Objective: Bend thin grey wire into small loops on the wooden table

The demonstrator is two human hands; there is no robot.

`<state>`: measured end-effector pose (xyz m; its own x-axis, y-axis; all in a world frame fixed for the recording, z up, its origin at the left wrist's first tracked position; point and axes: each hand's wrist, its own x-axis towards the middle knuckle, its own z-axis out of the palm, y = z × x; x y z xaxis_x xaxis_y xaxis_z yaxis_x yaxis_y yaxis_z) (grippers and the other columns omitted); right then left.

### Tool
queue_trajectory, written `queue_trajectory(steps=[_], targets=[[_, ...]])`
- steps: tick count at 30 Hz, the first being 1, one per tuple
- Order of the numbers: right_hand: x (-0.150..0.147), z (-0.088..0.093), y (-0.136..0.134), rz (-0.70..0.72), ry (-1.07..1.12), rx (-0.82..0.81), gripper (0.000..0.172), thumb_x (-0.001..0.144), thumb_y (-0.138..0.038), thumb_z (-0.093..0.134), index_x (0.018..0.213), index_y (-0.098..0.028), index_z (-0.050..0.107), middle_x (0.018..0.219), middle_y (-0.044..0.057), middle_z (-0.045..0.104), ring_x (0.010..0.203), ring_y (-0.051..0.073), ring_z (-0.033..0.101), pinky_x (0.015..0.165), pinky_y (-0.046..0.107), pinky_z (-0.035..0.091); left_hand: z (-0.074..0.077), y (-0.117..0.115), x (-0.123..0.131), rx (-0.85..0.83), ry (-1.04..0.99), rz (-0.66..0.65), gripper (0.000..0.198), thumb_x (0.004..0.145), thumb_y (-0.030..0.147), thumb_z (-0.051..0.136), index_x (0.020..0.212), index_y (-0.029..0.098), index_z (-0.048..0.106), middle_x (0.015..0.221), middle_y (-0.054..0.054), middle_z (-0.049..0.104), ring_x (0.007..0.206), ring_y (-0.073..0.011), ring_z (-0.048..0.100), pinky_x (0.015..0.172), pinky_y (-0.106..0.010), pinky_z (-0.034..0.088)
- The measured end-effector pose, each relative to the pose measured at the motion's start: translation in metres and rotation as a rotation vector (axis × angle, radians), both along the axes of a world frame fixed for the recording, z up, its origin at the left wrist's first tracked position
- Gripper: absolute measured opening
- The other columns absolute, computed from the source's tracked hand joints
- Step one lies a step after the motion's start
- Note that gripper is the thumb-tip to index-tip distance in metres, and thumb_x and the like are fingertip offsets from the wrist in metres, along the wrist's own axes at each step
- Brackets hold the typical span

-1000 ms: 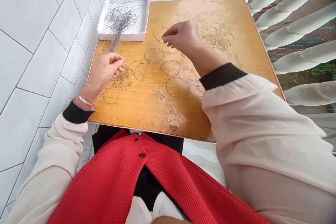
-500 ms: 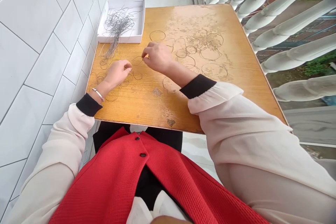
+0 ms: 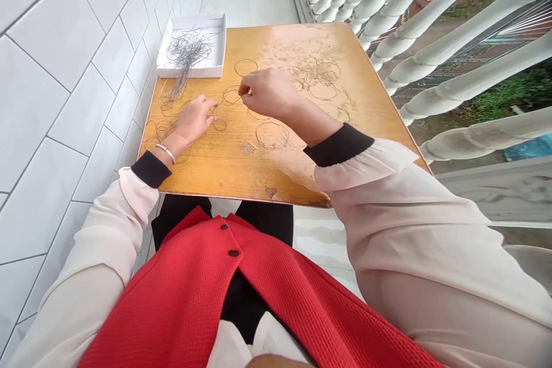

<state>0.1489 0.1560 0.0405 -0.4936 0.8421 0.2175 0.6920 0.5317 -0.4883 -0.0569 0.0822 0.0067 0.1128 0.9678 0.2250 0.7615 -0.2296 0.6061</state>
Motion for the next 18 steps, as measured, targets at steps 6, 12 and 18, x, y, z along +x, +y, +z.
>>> queue_trajectory(steps=[6, 12, 18], targets=[[-0.002, 0.005, -0.017, 0.098, -0.058, -0.151, 0.016, 0.072, -0.01, 0.072, 0.065, -0.024, 0.073, 0.064, 0.001, 0.067, 0.083, 0.022, 0.066, 0.078, 0.035, 0.047, -0.008, 0.008, 0.004, 0.048, 0.07, -0.006, 0.017, 0.087, 0.014, 0.066, 0.101, 0.02, 0.073, 0.112, -0.01, 0.065, 0.109, -0.0281, 0.06, 0.099, -0.04, 0.042], [-0.003, -0.009, -0.025, 0.242, -0.089, -0.226, 0.018, 0.067, -0.009, 0.073, 0.07, -0.026, 0.077, 0.067, -0.004, 0.074, 0.069, 0.015, 0.064, 0.071, 0.029, 0.047, 0.001, 0.002, 0.013, 0.112, 0.058, -0.086, 0.017, 0.097, 0.018, 0.055, 0.091, 0.021, 0.071, 0.104, -0.006, 0.064, 0.105, -0.0217, 0.058, 0.097, -0.033, 0.04], [0.0, -0.016, -0.038, 0.093, 0.127, -0.185, 0.036, 0.071, -0.002, 0.068, 0.1, -0.023, 0.072, 0.085, 0.001, 0.08, 0.075, 0.017, 0.069, 0.074, 0.03, 0.049, 0.013, -0.009, 0.021, 0.115, 0.057, -0.084, 0.018, 0.099, 0.021, 0.055, 0.086, 0.02, 0.067, 0.09, -0.004, 0.062, 0.098, -0.0195, 0.057, 0.095, -0.032, 0.039]])
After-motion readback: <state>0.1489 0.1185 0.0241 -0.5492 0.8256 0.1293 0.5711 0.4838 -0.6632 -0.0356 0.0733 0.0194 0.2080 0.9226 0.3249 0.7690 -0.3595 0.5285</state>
